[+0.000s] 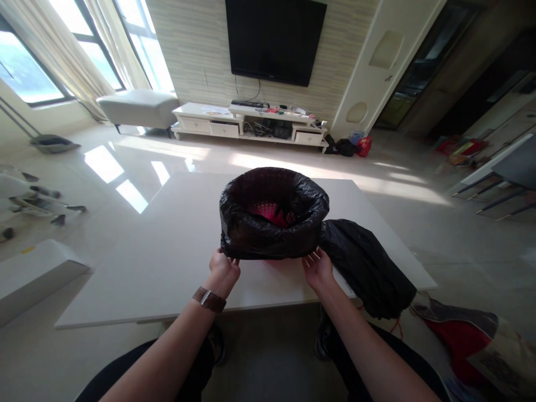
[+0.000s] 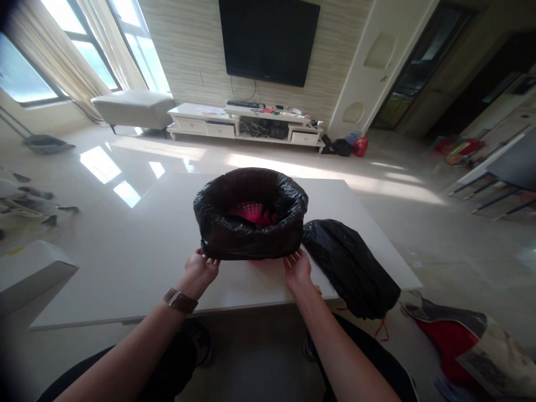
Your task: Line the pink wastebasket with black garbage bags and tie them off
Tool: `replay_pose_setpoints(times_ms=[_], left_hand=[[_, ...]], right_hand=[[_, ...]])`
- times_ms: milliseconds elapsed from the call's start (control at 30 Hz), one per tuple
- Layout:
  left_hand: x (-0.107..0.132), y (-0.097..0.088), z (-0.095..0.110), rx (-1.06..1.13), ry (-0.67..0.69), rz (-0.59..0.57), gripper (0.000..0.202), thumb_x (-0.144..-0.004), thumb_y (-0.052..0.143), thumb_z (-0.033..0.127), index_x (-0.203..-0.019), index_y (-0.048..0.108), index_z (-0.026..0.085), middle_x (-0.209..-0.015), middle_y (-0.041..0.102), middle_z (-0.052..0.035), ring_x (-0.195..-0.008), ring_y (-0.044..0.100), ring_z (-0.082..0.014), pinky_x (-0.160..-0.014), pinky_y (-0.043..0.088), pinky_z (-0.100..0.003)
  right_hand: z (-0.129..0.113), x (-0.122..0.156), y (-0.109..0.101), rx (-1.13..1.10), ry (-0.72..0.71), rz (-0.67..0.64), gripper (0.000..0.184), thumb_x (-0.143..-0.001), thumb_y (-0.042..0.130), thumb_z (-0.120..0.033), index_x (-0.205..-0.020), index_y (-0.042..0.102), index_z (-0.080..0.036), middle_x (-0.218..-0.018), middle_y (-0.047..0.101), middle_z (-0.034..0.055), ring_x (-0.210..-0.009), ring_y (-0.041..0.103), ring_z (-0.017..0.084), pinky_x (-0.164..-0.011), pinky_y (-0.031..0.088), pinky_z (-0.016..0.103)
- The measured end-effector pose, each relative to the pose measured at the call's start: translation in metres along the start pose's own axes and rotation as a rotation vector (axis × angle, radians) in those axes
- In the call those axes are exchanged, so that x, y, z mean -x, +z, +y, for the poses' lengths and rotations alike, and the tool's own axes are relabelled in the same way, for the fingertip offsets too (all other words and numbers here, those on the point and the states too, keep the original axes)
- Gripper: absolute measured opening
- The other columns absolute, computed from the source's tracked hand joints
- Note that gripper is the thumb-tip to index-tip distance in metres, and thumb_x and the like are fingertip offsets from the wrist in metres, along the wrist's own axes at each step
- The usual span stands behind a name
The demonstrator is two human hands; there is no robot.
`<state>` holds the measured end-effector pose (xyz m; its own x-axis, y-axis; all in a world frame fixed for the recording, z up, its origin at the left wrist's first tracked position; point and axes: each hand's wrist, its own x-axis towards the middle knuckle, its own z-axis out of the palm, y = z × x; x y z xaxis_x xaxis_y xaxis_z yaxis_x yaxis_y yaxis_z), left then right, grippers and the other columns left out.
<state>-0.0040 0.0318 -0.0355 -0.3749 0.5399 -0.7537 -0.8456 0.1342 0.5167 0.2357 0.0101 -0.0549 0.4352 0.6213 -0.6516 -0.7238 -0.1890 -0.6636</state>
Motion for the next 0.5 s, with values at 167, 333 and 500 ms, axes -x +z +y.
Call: replay_pose_setpoints(times_ms=[167,333,500], left_hand=[[0.008,-0.012,-0.022,-0.131,0.031,0.126,0.010,-0.100,0.042,0.022,-0.096,0.051,0.027,-0.097,0.058,0.0021,-0.079,0.058,-0.0125,-0.075,0.047,-0.026],[0.038,-0.031,-0.062,-0.303,-0.085,0.038,0.009,-0.099,0.047,0.024,-0.093,0.053,0.023,-0.097,0.058,-0.0035,-0.078,0.056,-0.0157,-0.068,0.045,-0.029],[0.060,-0.035,-0.073,-0.412,-0.208,-0.360,0.018,-0.091,0.053,0.027,-0.085,0.066,0.016,-0.089,0.069,-0.0123,-0.072,0.065,-0.0214,-0.061,0.051,-0.032]], right_hand=[[0.025,0.003,-0.010,0.101,-0.043,0.074,0.011,-0.081,0.053,-0.031,-0.091,0.051,-0.027,-0.080,0.058,-0.0043,-0.069,0.057,0.013,-0.063,0.048,0.026],[0.058,0.033,-0.012,0.222,-0.018,-0.095,0.016,-0.071,0.057,-0.029,-0.087,0.056,-0.024,-0.081,0.063,-0.0025,-0.068,0.059,0.011,-0.060,0.044,0.023],[0.068,0.051,-0.010,0.436,0.114,-0.512,0.032,-0.073,0.066,-0.041,-0.054,0.052,-0.021,-0.043,0.046,-0.0035,-0.038,0.037,0.009,-0.042,0.023,0.024]])
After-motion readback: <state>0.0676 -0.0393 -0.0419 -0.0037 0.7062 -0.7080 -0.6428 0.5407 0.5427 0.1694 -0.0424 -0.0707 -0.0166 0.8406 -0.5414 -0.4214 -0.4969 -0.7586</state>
